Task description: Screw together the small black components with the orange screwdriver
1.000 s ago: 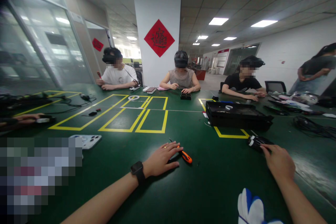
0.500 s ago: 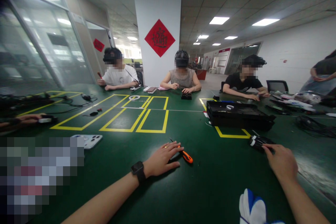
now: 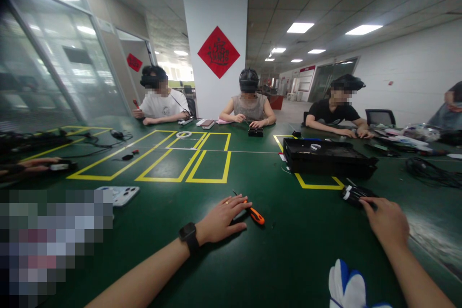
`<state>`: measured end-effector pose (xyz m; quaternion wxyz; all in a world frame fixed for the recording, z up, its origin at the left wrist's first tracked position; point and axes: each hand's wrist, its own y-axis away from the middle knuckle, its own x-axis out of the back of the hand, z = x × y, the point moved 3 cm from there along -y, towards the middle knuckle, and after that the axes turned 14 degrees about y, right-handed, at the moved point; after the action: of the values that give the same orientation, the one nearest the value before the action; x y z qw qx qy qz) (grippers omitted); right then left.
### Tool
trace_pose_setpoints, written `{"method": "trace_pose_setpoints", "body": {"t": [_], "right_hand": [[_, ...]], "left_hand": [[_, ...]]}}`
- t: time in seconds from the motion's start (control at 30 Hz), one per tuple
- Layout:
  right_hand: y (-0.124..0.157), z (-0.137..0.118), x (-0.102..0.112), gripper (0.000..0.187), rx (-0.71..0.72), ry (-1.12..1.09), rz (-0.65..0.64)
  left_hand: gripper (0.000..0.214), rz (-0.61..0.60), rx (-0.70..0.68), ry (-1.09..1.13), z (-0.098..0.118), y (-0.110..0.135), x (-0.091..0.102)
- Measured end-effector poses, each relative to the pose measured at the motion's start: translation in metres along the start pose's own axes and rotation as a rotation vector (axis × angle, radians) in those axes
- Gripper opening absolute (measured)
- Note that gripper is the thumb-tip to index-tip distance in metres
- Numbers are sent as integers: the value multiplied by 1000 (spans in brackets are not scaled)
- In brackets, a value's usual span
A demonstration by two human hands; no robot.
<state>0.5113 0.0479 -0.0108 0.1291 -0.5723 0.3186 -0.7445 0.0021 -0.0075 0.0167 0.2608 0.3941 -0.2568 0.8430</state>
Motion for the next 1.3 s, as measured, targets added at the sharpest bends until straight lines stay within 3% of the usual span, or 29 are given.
{"method": "trace_pose_setpoints", "body": {"t": [0.3, 0.57, 1.03, 1.3], "right_hand": [[0, -4, 8, 45, -19, -27, 6], [-3, 0, 1, 44, -53, -53, -51], [-4, -7, 3, 37, 0, -70, -78], [-4, -1, 5, 41, -40, -78, 72]], "left_hand": [[58, -11, 6, 12, 2, 0, 1], [58, -20, 10, 0, 5, 0, 3], [58, -20, 7, 6, 4, -1, 2], [57, -13, 5, 6, 3, -1, 1]]}}
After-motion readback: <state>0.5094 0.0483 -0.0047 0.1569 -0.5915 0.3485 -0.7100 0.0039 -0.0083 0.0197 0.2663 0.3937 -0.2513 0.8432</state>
